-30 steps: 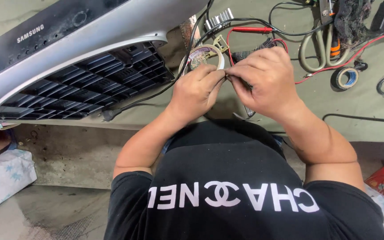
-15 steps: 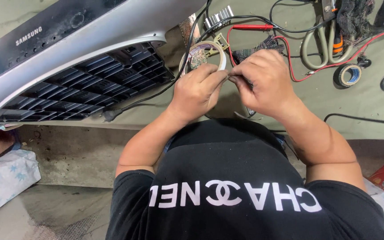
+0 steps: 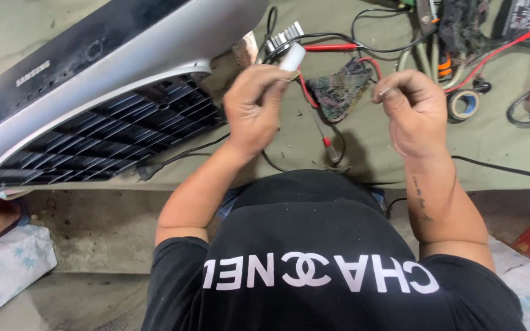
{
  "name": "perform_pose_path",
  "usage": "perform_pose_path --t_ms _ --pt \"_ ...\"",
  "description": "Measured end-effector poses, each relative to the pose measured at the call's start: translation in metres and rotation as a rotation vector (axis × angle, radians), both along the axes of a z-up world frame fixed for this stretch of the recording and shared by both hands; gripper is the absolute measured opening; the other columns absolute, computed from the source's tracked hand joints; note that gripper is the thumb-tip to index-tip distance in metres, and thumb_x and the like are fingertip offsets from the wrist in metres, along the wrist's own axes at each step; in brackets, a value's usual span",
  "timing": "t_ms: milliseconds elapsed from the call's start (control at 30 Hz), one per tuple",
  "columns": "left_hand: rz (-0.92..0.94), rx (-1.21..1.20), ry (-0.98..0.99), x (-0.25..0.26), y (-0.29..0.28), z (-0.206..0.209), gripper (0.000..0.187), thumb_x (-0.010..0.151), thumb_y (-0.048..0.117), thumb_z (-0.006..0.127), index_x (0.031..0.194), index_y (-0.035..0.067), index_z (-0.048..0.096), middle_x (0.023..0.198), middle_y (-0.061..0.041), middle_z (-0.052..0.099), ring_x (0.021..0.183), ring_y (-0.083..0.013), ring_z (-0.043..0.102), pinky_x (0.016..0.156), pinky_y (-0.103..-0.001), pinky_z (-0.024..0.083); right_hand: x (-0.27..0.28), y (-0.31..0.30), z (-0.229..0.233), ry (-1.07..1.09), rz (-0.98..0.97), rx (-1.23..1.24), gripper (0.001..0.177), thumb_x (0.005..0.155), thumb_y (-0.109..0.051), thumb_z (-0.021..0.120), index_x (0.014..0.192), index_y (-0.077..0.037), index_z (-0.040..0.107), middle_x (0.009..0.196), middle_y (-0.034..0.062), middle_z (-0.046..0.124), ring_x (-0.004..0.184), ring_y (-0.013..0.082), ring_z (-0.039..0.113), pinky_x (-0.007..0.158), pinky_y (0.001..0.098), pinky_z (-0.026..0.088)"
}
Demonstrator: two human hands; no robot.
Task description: Cleaning a TV frame and performing maintenance on internal electronic components and wiring.
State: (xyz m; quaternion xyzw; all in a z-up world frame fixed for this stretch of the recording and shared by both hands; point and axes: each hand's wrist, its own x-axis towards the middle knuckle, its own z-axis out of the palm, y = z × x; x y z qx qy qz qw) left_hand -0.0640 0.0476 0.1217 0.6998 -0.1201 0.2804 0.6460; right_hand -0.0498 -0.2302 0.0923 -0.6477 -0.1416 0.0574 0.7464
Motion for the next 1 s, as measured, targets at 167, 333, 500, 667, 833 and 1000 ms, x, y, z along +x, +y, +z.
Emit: perform_pose_path --t_ms 167,333,500,667,833,1000 --pt "0.109 0.630 -0.207 0.060 -0.040 -0.022 0.030 0.111 0.008 0.057 0.139 0.017 0.059 0.116 -0.011 0.063 0.094 -0.0324 0.066 0.088 -0.040 0.055 -0.009 -0.028 -0.008 -0.037 -0.309 -0.096 0.029 0.099 -0.033 0.075 0.097 -0.006 0.064 0.099 0.0095 0.064 0.096 0.0186 0.061 0.089 0.0308 0.048" --pt "0.217 0.854 -0.331 0.167 -0.065 -0.083 0.019 0.091 0.011 0.063 0.109 0.017 0.061 0.091 -0.010 0.060 0.075 -0.0328 0.057 0.061 -0.043 0.045 -0.011 -0.041 -0.014 -0.057 -0.393 -0.096 0.022 0.101 -0.026 0.075 0.099 -0.008 0.062 0.098 0.0058 0.057 0.093 0.0157 0.053 0.085 0.0275 0.042" --pt "0.366 1.181 -0.310 0.207 -0.055 -0.143 0.028 0.067 -0.002 0.059 0.079 0.022 0.067 0.065 0.001 0.056 0.060 -0.0200 0.049 0.056 -0.036 0.037 -0.007 -0.040 -0.016 -0.060 -0.463 -0.096 0.023 0.101 -0.026 0.076 0.096 -0.008 0.062 0.094 0.0047 0.056 0.087 0.0139 0.051 0.077 0.0269 0.041" --pt "0.056 1.060 -0.110 0.185 -0.046 -0.158 0.014 0.075 -0.011 0.066 0.083 -0.003 0.074 0.079 -0.008 0.063 0.072 -0.0286 0.060 0.045 -0.042 0.055 -0.003 -0.030 -0.029 -0.053 -0.520 -0.128 0.025 0.097 -0.030 0.081 0.100 -0.006 0.071 0.091 0.0051 0.062 0.084 0.0121 0.053 0.078 0.0261 0.039" --pt "-0.139 0.935 0.322 0.138 -0.044 -0.120 0.042 0.091 0.001 0.050 0.131 0.002 0.065 0.123 -0.017 0.070 0.113 -0.0336 0.065 0.093 -0.050 0.056 -0.001 -0.005 -0.019 -0.098 -0.448 -0.089 0.033 0.096 -0.037 0.080 0.102 -0.005 0.073 0.092 0.0060 0.063 0.085 0.0134 0.056 0.079 0.0260 0.043" --pt "-0.246 0.503 0.395 0.057 -0.030 -0.049 0.029 0.102 0.024 0.055 0.122 0.009 0.069 0.118 -0.011 0.073 0.109 -0.0264 0.068 0.094 -0.044 0.055 0.002 0.025 -0.009 -0.250 -0.303 -0.051 0.040 0.094 -0.039 0.078 0.112 -0.004 0.069 0.102 0.0105 0.058 0.101 0.0204 0.056 0.088 0.0296 0.049"
